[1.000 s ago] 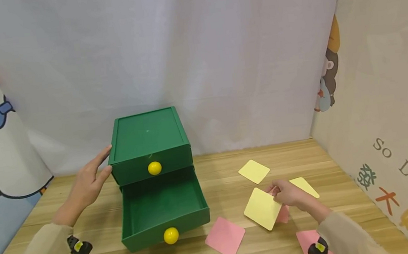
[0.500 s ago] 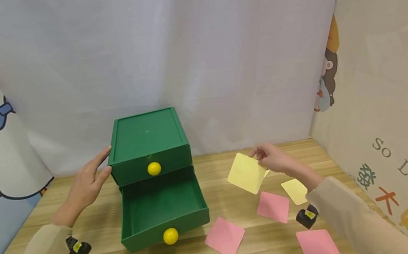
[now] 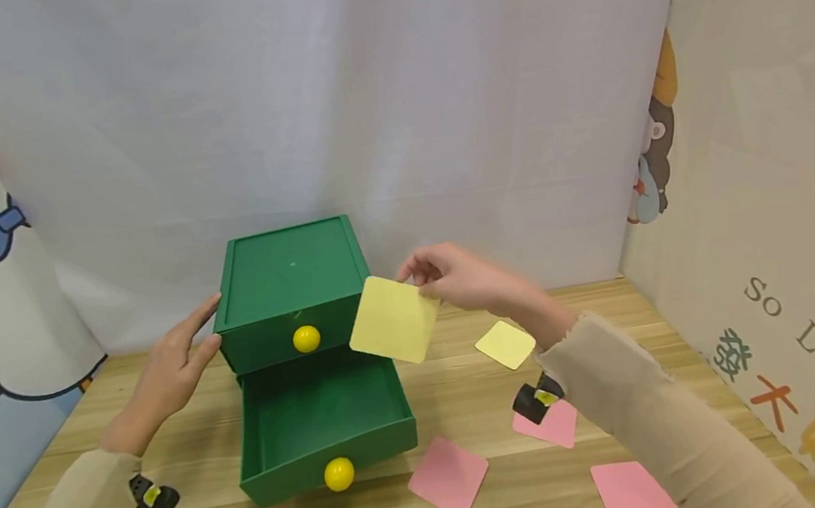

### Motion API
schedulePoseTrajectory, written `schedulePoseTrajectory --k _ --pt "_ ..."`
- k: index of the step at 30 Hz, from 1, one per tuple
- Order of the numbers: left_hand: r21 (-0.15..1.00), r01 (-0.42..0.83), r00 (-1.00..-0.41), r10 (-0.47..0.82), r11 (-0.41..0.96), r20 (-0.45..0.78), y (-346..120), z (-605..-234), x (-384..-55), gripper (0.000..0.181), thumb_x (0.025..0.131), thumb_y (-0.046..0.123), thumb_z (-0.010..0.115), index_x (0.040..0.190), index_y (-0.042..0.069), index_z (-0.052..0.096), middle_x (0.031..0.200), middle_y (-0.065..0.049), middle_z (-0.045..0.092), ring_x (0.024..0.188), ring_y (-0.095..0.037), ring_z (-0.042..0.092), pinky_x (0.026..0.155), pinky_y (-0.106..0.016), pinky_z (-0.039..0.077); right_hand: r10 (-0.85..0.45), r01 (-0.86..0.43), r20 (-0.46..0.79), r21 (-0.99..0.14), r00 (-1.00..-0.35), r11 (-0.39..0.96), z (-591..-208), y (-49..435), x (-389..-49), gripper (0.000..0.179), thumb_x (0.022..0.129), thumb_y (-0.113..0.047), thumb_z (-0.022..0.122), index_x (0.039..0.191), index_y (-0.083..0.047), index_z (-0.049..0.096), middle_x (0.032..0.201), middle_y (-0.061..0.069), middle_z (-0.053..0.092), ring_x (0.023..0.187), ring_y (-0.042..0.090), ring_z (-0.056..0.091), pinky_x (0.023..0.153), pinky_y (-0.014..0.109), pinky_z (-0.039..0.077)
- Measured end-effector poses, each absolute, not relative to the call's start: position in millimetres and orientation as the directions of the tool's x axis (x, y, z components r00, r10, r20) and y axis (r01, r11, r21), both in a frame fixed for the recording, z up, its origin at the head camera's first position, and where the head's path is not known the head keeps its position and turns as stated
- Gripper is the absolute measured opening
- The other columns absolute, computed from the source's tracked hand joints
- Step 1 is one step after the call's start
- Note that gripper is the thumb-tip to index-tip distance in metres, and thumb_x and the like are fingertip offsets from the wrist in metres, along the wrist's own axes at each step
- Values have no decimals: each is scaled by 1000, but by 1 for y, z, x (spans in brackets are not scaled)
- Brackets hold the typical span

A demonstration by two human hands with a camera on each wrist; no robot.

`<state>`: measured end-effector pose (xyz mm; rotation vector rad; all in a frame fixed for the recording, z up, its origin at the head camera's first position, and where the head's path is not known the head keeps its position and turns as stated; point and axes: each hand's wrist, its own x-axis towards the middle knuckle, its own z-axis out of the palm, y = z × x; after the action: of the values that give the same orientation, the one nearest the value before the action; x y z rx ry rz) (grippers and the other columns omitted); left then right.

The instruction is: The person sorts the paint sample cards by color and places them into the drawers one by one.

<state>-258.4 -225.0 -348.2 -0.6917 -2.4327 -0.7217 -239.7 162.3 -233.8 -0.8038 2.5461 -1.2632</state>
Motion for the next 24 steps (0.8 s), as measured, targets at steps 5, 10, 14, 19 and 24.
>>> schedulePoseTrajectory --k 5,10,14,19,24 --pt "345 586 -745 320 733 586 -225 -348 -258 54 95 25 48 144 13 29 134 -23 42 119 -41 42 92 -57 36 -623 -392 49 -815 -781 427 -238 134 -237 23 90 9 42 108 6 55 87 11 49 80 22 45 69 29 46" --pt "347 589 -742 319 730 590 -225 -347 -257 53 95 24 48 143 11 30 133 -24 42 118 -42 42 92 -58 36 -670 -403 30 -818 -742 410 -255 116 -237 20 89 10 42 106 7 54 83 9 48 77 20 43 68 29 44" --pt "340 592 -737 320 731 596 -226 -347 -257 53 95 25 48 143 11 30 133 -25 43 118 -42 43 92 -58 36 -687 -399 -4 -812 -726 426 -273 108 -239 20 89 11 43 103 6 56 80 9 49 74 19 43 66 27 42" --pt "334 592 -734 319 733 600 -226 -348 -257 53 95 25 48 143 11 30 133 -25 43 118 -42 43 91 -57 37 -719 -433 -28 -782 -695 448 -293 104 -241 21 88 12 42 101 4 57 81 8 50 74 16 43 64 21 39" --pt "339 589 -740 321 734 591 -226 -347 -257 54 95 25 48 144 12 29 134 -24 42 119 -41 42 92 -57 36 -773 -533 -8 -720 -635 445 -307 101 -243 22 85 15 45 97 4 59 81 7 52 73 12 43 65 18 40"
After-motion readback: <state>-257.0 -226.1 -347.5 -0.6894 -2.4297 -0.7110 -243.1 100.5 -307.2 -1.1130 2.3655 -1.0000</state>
